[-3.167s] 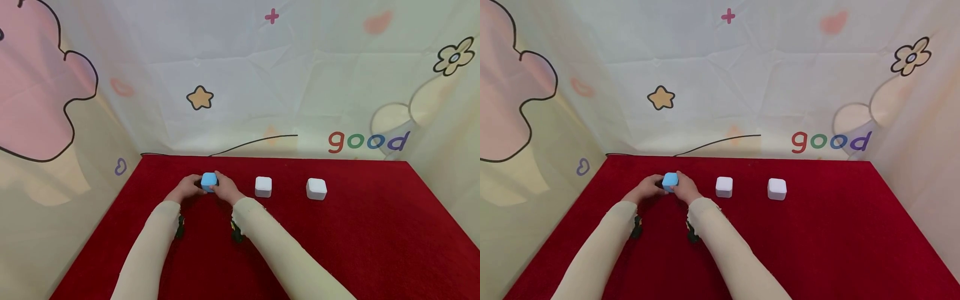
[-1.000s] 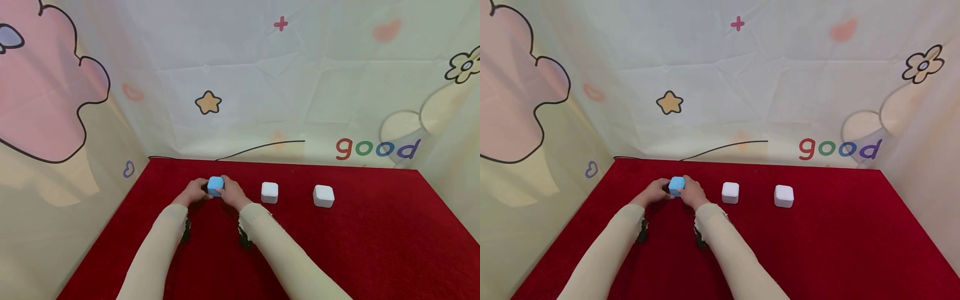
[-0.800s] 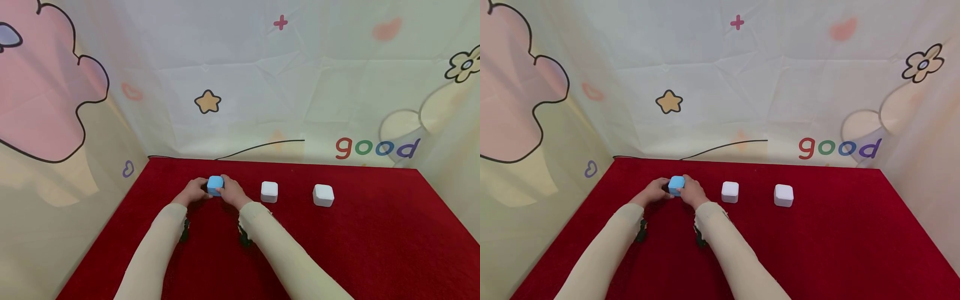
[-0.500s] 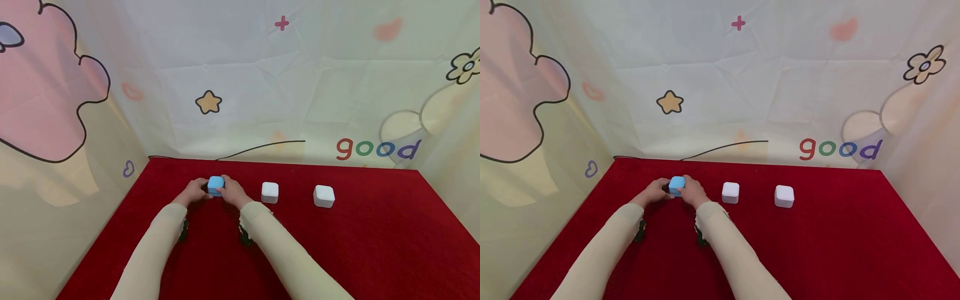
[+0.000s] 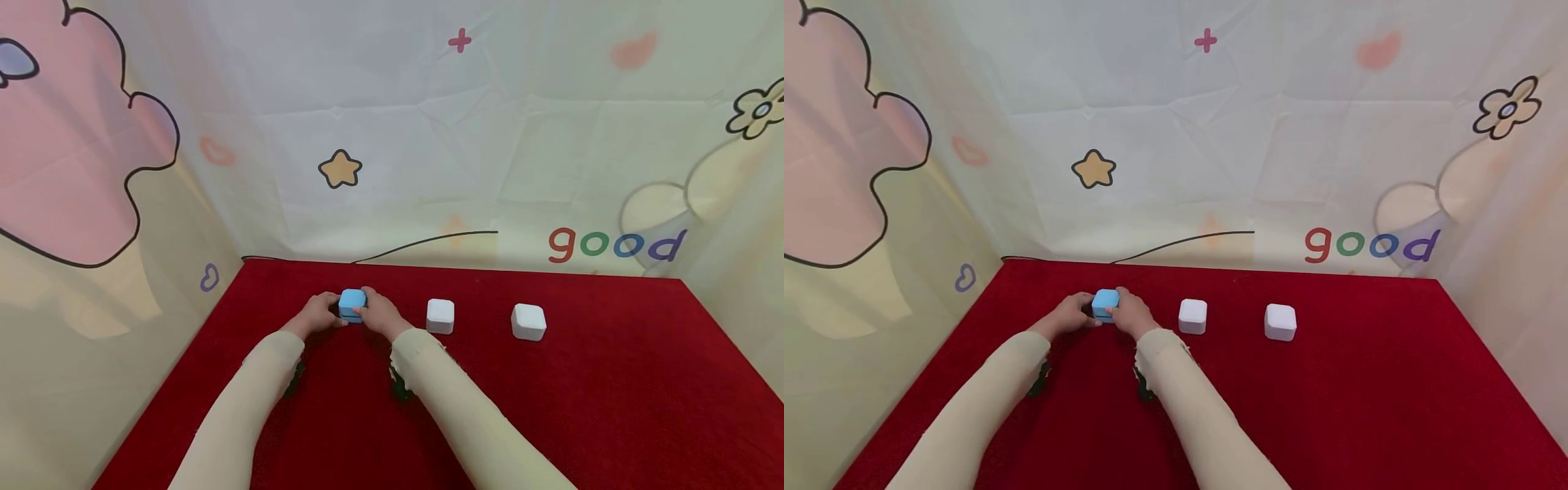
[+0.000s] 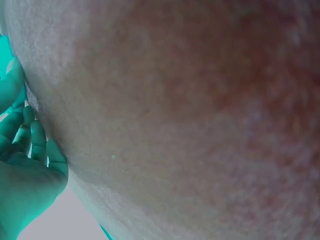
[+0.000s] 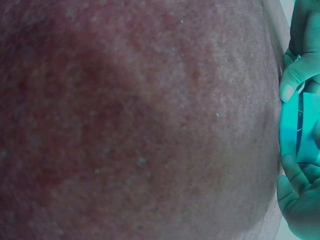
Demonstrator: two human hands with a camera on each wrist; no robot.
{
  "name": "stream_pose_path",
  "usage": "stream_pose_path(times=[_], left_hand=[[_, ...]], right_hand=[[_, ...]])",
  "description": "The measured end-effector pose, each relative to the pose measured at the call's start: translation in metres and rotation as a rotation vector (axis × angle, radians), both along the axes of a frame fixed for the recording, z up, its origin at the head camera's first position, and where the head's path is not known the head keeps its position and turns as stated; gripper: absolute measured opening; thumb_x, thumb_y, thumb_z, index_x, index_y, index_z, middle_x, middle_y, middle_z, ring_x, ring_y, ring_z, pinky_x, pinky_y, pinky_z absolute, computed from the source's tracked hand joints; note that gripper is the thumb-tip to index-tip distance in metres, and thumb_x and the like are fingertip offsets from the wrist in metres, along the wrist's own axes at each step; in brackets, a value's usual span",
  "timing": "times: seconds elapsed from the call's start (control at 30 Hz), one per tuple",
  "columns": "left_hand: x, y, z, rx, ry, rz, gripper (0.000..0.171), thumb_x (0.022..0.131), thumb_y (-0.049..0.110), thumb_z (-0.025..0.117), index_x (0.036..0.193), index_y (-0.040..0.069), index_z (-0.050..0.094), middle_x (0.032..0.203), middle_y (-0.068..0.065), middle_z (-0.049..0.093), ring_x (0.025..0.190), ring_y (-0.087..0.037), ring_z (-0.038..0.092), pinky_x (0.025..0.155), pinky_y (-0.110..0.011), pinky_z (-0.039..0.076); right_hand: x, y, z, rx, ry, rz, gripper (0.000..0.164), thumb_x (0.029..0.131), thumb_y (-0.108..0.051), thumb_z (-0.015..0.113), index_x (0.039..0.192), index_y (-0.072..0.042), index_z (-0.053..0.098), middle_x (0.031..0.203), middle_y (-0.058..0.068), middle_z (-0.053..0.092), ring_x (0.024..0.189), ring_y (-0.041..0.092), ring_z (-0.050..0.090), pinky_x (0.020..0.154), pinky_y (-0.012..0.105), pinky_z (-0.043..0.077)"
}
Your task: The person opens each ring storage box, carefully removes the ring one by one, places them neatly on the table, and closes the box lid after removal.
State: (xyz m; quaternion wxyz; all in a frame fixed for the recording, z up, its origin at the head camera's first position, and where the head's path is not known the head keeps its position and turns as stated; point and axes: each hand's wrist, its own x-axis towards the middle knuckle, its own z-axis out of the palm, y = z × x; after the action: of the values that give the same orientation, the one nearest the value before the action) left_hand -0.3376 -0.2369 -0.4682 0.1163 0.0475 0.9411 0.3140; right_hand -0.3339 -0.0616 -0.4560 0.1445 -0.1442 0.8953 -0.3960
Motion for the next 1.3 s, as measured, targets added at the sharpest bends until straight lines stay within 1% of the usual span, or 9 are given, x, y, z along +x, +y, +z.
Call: stream_pose_path(times=[0.47,0.7,1.07,1.3], left_hand=[[0.0001,-0.0018,-0.0025,0.009,-0.005,0.012,0.065,0.094,0.009,0.072,0.150,-0.008,0.044,0.154,-0.027,0.046,0.145,-0.043,0.039,0.122,-0.054,0.036],[0.0017,-0.0005,0.0011,0.015,-0.008,0.020,0.065,0.094,0.009,0.071,0.150,-0.008,0.044,0.155,-0.026,0.045,0.146,-0.043,0.038,0.122,-0.054,0.036],[0.0035,-0.0006,0.0006,-0.005,-0.014,0.009,0.065,0.094,0.010,0.071,0.150,-0.009,0.044,0.153,-0.027,0.046,0.144,-0.043,0.040,0.122,-0.054,0.036],[0.0024,-0.0018,-0.0005,0.005,-0.018,0.017,0.065,0.095,0.011,0.071,0.151,-0.007,0.043,0.156,-0.026,0.043,0.147,-0.044,0.036,0.122,-0.055,0.036]], right_hand=[[-0.0009,0.0004,0.0010,-0.015,-0.027,0.000,0.062,0.105,-0.023,0.057,0.158,-0.003,0.033,0.159,0.020,0.045,0.139,0.037,0.049,0.120,0.051,0.041],[-0.0022,0.0017,0.0029,-0.005,-0.022,0.015,0.061,0.106,-0.023,0.055,0.158,-0.001,0.032,0.160,0.020,0.044,0.140,0.035,0.048,0.121,0.050,0.039],[-0.0030,0.0014,-0.0026,-0.018,-0.038,0.017,0.062,0.106,-0.026,0.055,0.159,-0.004,0.032,0.160,0.019,0.043,0.140,0.036,0.048,0.121,0.051,0.040],[-0.0045,0.0021,-0.0005,-0.035,-0.041,0.022,0.061,0.106,-0.026,0.054,0.159,-0.003,0.032,0.160,0.020,0.044,0.140,0.036,0.048,0.121,0.052,0.040]])
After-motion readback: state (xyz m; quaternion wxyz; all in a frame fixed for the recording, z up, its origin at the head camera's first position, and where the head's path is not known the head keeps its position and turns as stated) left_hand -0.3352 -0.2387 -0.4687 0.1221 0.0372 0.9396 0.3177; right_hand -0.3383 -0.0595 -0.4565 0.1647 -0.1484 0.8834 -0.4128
